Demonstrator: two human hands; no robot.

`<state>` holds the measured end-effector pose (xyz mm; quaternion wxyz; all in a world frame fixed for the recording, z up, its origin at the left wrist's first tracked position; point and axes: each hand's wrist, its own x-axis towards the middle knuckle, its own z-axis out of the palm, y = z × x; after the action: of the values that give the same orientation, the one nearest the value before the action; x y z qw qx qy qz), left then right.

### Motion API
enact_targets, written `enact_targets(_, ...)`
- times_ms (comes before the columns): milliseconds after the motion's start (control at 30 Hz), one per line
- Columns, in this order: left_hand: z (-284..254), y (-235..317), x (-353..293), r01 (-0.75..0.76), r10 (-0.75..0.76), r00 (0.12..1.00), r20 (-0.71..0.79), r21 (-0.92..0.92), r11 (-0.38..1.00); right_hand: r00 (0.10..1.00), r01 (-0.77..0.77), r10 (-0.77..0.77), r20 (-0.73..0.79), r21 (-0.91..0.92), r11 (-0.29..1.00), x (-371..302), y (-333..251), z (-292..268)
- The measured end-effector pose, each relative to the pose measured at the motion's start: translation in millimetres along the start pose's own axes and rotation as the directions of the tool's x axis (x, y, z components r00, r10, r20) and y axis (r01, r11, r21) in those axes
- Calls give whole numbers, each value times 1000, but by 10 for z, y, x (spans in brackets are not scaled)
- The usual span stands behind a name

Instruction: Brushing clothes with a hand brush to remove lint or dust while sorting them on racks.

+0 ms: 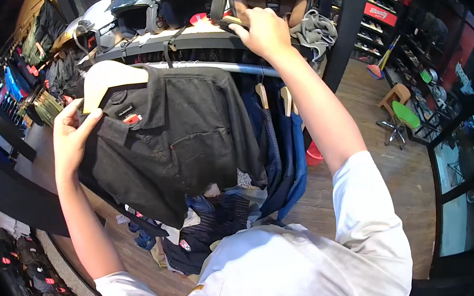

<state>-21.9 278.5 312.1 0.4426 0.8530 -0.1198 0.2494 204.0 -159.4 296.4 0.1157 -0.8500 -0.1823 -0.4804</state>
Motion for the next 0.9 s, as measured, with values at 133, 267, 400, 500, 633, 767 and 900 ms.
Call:
enact_targets(133, 221, 138, -31, 46, -44, 998, -50, 45, 998, 972, 14, 27, 232, -176, 984, 143, 7, 164)
enact_targets(267, 327, 203, -233, 65, -67, 990, -128, -20, 998, 959, -27, 63, 277, -135, 991, 90, -31, 246)
enact_targets(400, 368, 244, -524, 116, -119, 973, -198, -27, 993, 994, 11, -3, 110, -73, 997, 33, -5, 269)
enact_targets(500, 481, 312, -818, 187, -203, 932, -301, -82, 979, 998, -44, 57, -28, 342, 939, -91, -79, 117)
enact_targets(633, 595, 428, -1133, 219, -236, 886, -400, -88, 972, 988, 53, 122, -100, 939, 340, -515, -630, -29)
enact_targets(767, 699, 559, -1270, 228, -245, 834, -494, -97, 969, 993, -49, 116, 36, 993, 110, -1124, -1151, 356)
enact_targets(900, 788, 623, -1493, 241, -284, 792, -541, -151, 959, 966, -210, 188, 175, 960, 186, -1254, -1871, -103)
